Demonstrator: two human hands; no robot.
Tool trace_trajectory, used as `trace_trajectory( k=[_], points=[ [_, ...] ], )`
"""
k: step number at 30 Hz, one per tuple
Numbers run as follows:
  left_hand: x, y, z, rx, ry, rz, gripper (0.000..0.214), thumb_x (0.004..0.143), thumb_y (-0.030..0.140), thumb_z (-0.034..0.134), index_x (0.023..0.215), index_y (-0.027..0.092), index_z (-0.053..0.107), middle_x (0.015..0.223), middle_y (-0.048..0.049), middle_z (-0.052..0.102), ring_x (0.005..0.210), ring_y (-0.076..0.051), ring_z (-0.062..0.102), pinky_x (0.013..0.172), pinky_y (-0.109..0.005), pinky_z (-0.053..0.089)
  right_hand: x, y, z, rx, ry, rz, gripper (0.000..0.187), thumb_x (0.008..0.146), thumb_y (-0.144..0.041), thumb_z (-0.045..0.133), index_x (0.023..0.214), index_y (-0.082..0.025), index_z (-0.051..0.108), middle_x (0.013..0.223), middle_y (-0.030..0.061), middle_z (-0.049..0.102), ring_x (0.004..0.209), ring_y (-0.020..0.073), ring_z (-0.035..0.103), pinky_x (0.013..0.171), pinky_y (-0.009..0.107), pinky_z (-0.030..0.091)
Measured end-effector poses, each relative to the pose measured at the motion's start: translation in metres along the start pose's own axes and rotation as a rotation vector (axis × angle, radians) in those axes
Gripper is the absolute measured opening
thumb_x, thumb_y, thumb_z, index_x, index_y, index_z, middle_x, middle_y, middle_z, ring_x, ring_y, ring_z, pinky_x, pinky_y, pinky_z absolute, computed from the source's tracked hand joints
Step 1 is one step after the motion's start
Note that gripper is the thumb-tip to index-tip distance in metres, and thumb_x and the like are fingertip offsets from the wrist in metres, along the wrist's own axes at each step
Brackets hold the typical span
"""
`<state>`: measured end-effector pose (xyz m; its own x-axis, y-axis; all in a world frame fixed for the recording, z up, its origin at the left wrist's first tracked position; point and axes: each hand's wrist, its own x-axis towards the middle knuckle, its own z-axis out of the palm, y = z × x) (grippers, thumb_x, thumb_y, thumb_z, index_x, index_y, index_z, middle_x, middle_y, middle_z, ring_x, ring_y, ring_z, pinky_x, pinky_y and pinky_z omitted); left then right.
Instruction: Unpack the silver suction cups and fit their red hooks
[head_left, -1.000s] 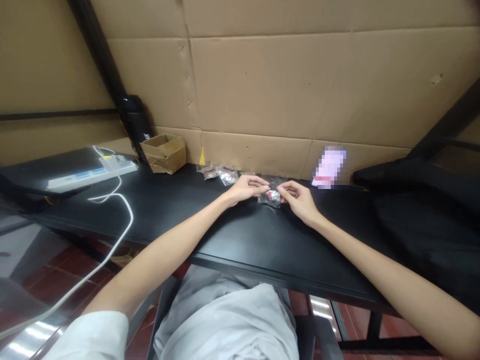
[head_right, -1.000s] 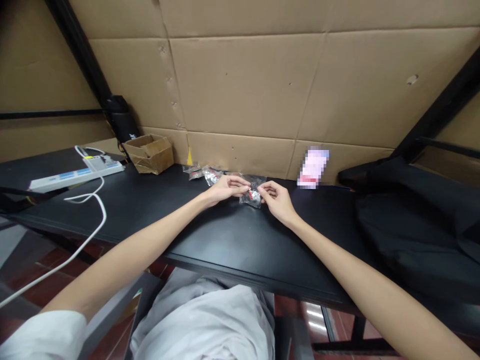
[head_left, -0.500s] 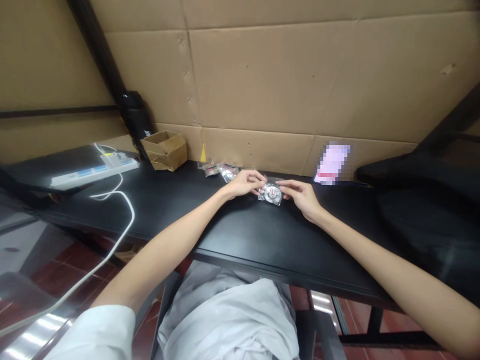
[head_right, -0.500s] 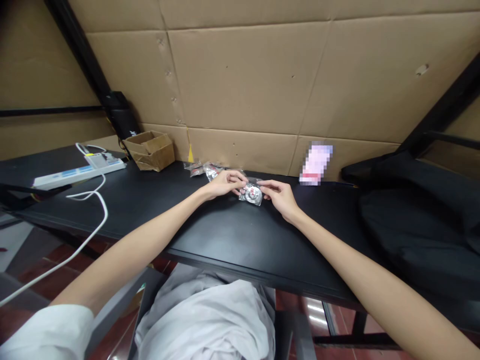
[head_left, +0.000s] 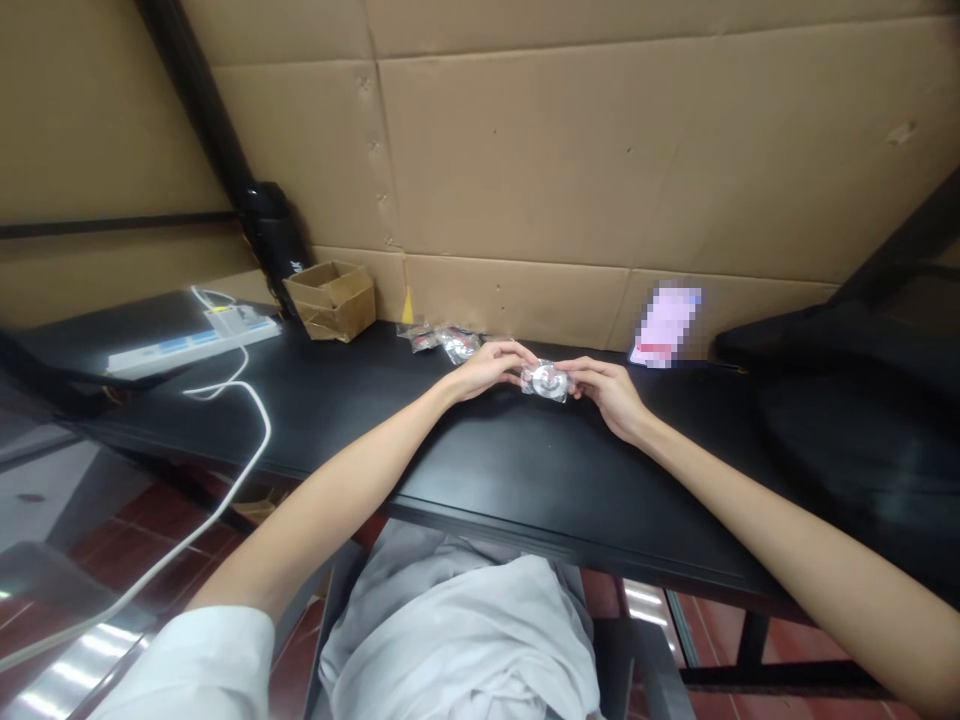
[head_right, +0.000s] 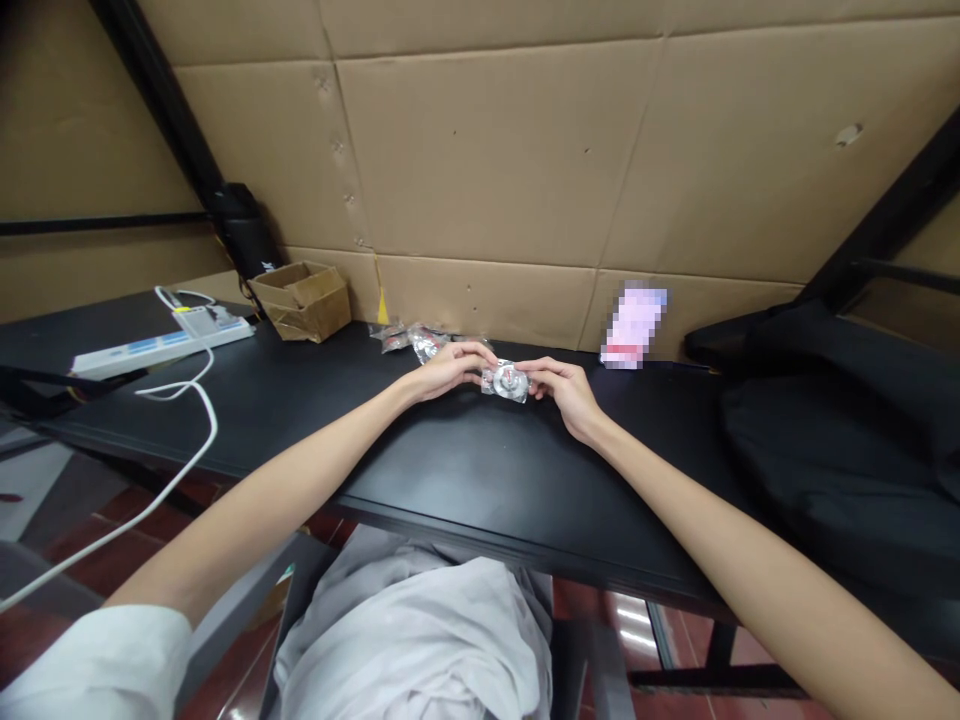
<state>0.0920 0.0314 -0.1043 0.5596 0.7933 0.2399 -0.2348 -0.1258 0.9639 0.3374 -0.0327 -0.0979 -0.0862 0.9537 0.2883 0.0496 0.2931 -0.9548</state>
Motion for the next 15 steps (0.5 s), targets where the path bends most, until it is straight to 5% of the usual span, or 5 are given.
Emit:
trace_trajectory(
  k=[5, 8, 15],
  points=[
    [0.000, 0.002, 0.004, -0.054, 0.008, -0.052, 0.032, 0.096, 0.041, 0.071, 0.091, 0.011, 0.079, 0.091, -0.0112, 0.076, 0.088, -0.018, 0.071, 0.084, -0.034, 0.059, 0.000, 0.002, -0.001, 0.038, -0.006, -0.047, 0.021, 0.081, -0.033, 0.071, 0.086, -0.022, 0.089, 0.101, 0.0086, 0.083, 0.081, 0.0214, 0.067, 0.076, 0.036, 0.056],
    [-0.001, 0.001, 0.008, 0.003, 0.042, -0.050, 0.040, 0.088, 0.050, 0.084, 0.092, 0.011, 0.078, 0.091, -0.0101, 0.075, 0.087, -0.017, 0.071, 0.084, -0.034, 0.058, 0.000, 0.001, 0.001, 0.035, 0.002, -0.030, 0.024, 0.085, -0.043, 0.077, 0.089, -0.022, 0.089, 0.102, 0.0088, 0.083, 0.086, 0.0229, 0.071, 0.084, 0.038, 0.059],
    [-0.001, -0.009, 0.007, 0.097, 0.029, 0.031, 0.052, 0.058, 0.026, 0.104, 0.101, 0.011, 0.080, 0.101, -0.0086, 0.077, 0.089, -0.016, 0.073, 0.093, -0.037, 0.057, -0.004, 0.001, 0.004, -0.041, 0.016, -0.027, 0.053, 0.059, -0.047, 0.105, 0.100, -0.021, 0.085, 0.106, 0.0094, 0.083, 0.092, 0.0271, 0.077, 0.093, 0.046, 0.063]
  ],
)
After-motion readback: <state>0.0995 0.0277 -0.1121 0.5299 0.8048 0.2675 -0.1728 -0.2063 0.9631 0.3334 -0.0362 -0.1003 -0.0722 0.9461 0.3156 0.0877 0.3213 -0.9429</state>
